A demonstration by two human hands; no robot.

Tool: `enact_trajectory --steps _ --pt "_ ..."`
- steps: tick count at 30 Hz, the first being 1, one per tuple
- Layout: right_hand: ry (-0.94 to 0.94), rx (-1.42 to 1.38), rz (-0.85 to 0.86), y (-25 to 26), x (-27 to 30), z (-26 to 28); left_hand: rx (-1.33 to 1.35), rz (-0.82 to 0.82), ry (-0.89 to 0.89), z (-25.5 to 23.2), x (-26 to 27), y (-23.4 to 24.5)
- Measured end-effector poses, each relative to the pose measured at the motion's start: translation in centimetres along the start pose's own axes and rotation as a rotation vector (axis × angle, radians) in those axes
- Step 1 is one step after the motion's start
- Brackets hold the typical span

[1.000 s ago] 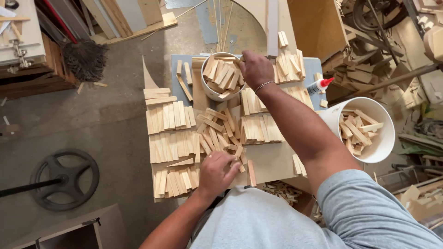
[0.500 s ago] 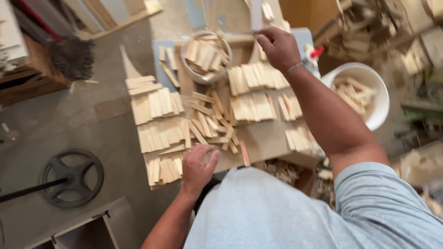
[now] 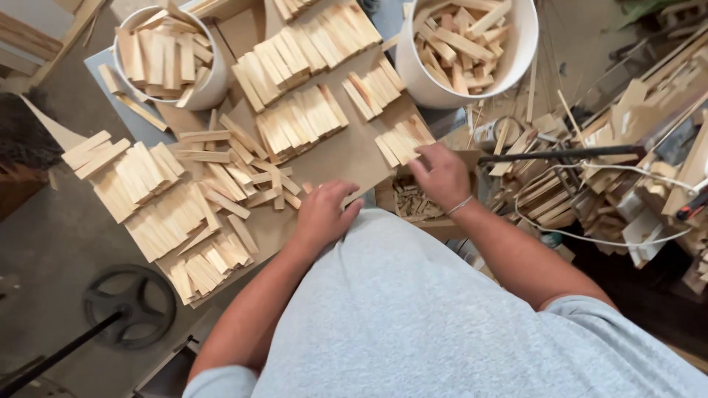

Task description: Sorting and stacking small wooden slats on a workbench

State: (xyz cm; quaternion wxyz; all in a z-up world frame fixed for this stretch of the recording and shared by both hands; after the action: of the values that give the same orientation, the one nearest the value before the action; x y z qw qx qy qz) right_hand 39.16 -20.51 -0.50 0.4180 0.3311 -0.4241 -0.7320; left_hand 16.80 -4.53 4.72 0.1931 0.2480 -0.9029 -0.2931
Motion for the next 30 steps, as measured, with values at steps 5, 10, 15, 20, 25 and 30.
enact_trajectory --steps 5,10,15,20,25,30 --pt "0.069 0.035 -0.063 -0.9 0.9 1.3 -0.262 0.012 -0.078 -0.9 -5.9 -5.3" --pt "0.114 0.027 -0.144 -1.9 0.9 -0.2 -0.549 -0.179 -0.301 -1.9 -10.1 -8.1" --pt "0.151 0.120 -0.162 -0.2 0.4 0.5 -0.578 -0.088 -0.259 -1.0 -12.1 -10.1" --pt "0.162 0.176 -0.171 -0.6 0.4 0.7 -0.560 -0.086 -0.247 -1.1 -11.5 -10.1" --pt "0.173 0.202 -0.166 -0.6 0.4 0.4 -0.599 -0.112 -0.254 -1.4 -9.2 -9.1" --pt "0.263 0.197 -0.109 -2.5 0.1 0.2 -0.589 -0.156 -0.357 -1.5 -7.5 -11.0"
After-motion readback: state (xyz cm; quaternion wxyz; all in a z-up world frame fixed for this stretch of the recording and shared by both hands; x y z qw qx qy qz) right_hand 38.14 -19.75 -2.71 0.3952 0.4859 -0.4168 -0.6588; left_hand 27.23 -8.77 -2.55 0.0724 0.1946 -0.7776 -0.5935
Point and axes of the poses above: each hand's wrist, its own x-axis away from the middle knuckle, its own y-axis out of the back of the hand, z = x × y, the point moved 6 cm from there along -x, towards the middle knuckle, and after that the axes turned 13 degrees about y, right-handed, at the moved point
